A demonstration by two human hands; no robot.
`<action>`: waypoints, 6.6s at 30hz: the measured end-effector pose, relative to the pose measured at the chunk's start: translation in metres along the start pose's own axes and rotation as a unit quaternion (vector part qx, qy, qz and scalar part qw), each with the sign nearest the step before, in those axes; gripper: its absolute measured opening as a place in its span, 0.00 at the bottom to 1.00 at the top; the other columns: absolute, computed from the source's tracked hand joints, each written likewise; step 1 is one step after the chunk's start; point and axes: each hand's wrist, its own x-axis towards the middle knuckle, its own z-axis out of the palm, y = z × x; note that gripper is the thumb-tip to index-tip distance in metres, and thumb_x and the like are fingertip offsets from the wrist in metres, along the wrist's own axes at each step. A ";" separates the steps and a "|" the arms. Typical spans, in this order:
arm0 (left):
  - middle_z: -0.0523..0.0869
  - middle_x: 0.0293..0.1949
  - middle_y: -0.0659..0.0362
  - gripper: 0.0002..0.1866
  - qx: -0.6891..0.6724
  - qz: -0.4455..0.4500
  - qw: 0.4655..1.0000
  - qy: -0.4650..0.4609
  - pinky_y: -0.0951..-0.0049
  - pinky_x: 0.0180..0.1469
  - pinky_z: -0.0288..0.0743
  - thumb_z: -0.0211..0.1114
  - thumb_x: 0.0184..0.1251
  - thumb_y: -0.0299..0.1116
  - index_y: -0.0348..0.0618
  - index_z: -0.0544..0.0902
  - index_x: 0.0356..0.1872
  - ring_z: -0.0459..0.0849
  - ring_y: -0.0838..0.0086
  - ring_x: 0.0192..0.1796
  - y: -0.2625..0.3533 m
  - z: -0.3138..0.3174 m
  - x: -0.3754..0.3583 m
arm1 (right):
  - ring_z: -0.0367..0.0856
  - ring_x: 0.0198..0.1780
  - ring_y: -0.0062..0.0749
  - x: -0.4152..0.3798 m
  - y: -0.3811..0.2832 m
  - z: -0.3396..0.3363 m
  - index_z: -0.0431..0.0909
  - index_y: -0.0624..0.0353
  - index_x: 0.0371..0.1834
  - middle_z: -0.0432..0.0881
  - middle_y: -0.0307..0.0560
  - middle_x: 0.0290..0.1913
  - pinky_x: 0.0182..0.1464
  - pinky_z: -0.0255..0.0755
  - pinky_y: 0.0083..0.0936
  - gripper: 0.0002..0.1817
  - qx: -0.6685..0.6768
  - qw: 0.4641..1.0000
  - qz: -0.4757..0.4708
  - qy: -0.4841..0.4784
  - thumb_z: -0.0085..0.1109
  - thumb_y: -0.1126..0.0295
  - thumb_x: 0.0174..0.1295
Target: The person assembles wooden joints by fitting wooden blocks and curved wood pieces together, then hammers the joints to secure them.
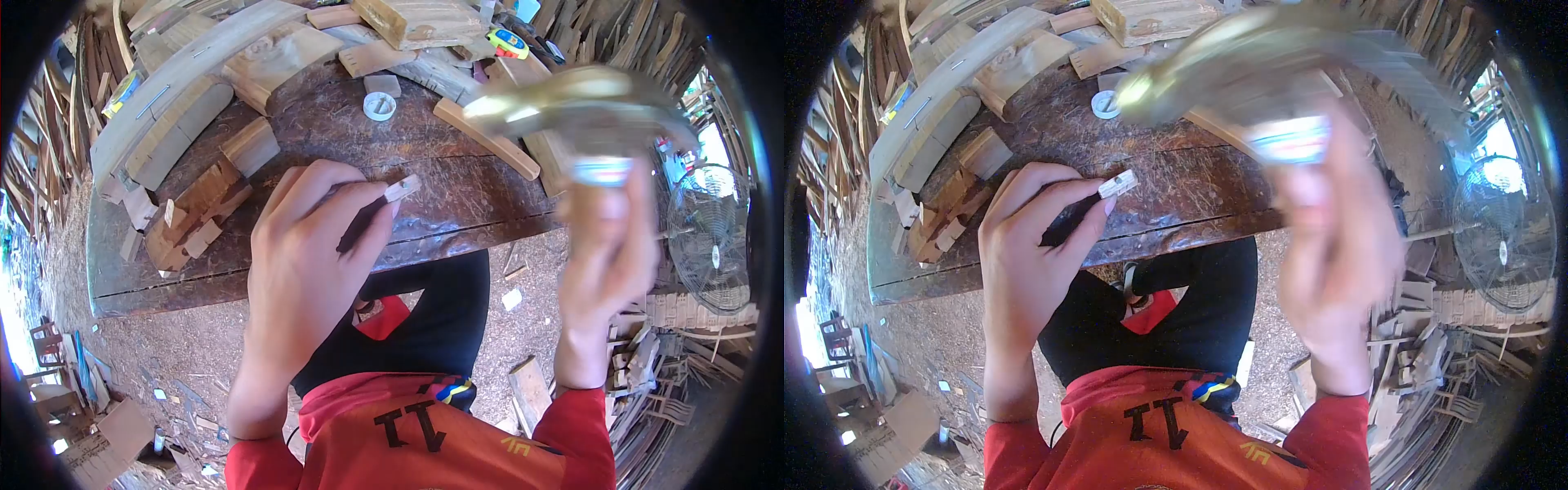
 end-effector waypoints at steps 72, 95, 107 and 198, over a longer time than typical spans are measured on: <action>0.92 0.38 0.53 0.07 -0.086 0.205 0.974 -0.038 0.61 0.43 0.82 0.73 0.68 0.30 0.37 0.91 0.39 0.90 0.54 0.39 0.108 0.173 0.088 | 0.83 0.40 0.17 -0.089 0.097 -0.088 0.81 0.59 0.72 0.90 0.42 0.48 0.41 0.76 0.18 0.20 -0.017 0.949 0.311 0.054 0.58 0.63 0.83; 0.87 0.35 0.54 0.09 -0.121 0.196 0.972 -0.037 0.58 0.41 0.84 0.69 0.73 0.35 0.40 0.87 0.36 0.90 0.55 0.37 0.093 0.173 0.083 | 0.88 0.55 0.30 -0.066 0.084 -0.081 0.79 0.62 0.73 0.89 0.48 0.56 0.51 0.80 0.21 0.23 0.024 0.914 0.388 0.119 0.56 0.58 0.84; 0.91 0.47 0.58 0.05 0.098 0.122 0.988 0.003 0.61 0.54 0.81 0.74 0.69 0.28 0.42 0.88 0.42 0.89 0.62 0.48 0.033 0.002 0.011 | 0.88 0.52 0.43 -0.026 0.054 -0.037 0.89 0.48 0.64 0.85 0.50 0.52 0.55 0.81 0.36 0.26 -0.082 0.988 0.113 -0.065 0.73 0.75 0.60; 0.86 0.55 0.47 0.14 -0.161 -0.063 0.982 -0.080 0.59 0.62 0.81 0.47 0.90 0.35 0.36 0.78 0.58 0.87 0.57 0.52 0.024 0.086 0.093 | 0.84 0.36 0.18 -0.035 0.098 -0.064 0.77 0.53 0.50 0.91 0.48 0.51 0.32 0.72 0.13 0.15 0.347 0.855 0.374 0.094 0.75 0.75 0.67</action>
